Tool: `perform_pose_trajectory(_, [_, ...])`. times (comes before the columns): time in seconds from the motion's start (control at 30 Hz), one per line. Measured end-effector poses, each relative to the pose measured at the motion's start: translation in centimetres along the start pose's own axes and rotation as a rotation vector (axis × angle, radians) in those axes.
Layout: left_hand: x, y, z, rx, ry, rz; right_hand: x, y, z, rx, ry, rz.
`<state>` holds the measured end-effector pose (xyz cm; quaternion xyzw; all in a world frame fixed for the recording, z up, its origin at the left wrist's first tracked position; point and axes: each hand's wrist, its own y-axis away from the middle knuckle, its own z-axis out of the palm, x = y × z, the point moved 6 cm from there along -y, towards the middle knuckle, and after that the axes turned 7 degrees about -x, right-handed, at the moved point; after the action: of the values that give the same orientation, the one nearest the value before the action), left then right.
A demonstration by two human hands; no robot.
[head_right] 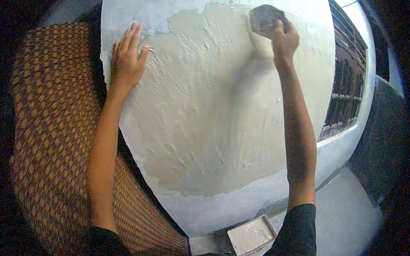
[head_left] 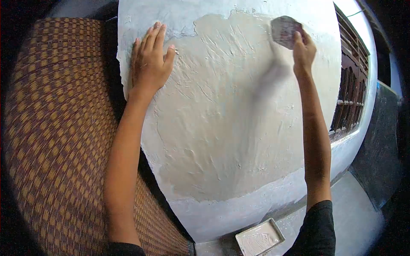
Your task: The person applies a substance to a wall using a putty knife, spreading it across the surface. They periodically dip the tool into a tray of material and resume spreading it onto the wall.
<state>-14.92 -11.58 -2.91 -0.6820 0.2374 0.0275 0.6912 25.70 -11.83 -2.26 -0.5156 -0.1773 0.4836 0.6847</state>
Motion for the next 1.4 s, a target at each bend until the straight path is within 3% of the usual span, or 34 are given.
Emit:
perform_pose_trajectory(0.07, [0.0,0.0,0.1,-0.002,-0.026,0.002,-0.8,0.9,-0.5,-0.015,-0.151,0.008])
perform_pose_trajectory(0.13, [0.2,0.0,0.1,0.004,-0.022,-0.007,-1.6,2.5,1.0,-0.169,-0.178,-0.168])
perform_pose_trajectory(0.2, [0.3,0.0,0.3,0.008,-0.016,-0.009,-1.7,3.8,2.9,-0.312,0.045,-0.304])
perform_pose_trajectory(0.27, [0.2,0.1,0.4,0.028,0.010,-0.009,-0.5,3.1,2.3,-0.233,0.101,-0.260])
perform_pose_trajectory(0.4, [0.1,0.0,0.0,0.001,-0.025,-0.004,1.0,0.6,-1.7,0.017,-0.060,0.089])
perform_pose_trajectory(0.47, [0.2,0.0,0.2,-0.004,-0.042,-0.004,-0.4,0.8,-1.1,0.040,-0.146,0.042])
perform_pose_trajectory(0.6, [0.4,0.1,0.4,0.030,-0.018,-0.010,-3.3,1.6,5.0,-0.287,-0.093,-0.134])
perform_pose_trajectory(0.8, [0.3,0.1,0.1,0.016,-0.016,-0.015,-6.5,1.0,10.9,-0.284,-0.232,-0.160])
perform_pose_trajectory(0.87, [0.3,0.1,0.0,0.018,0.014,0.000,-6.9,1.0,11.3,-0.278,-0.317,-0.129])
perform_pose_trajectory(0.93, [0.3,0.1,-0.1,0.021,0.014,0.001,-7.4,1.3,11.4,-0.324,-0.048,-0.113])
perform_pose_trajectory(1.03, [0.2,0.2,0.0,0.025,0.025,0.001,-3.6,-0.7,10.8,-0.306,-0.097,-0.068])
perform_pose_trajectory(1.17, [0.2,0.1,0.1,0.042,0.044,0.006,-3.6,-0.6,10.3,-0.269,-0.187,-0.092])
perform_pose_trajectory(1.33, [0.3,0.1,0.2,0.043,0.040,0.001,-3.3,-0.5,9.3,-0.231,-0.085,-0.062])
perform_pose_trajectory(1.4, [0.2,0.1,0.0,0.043,0.031,-0.003,-4.9,0.6,10.2,-0.314,-0.261,-0.247])
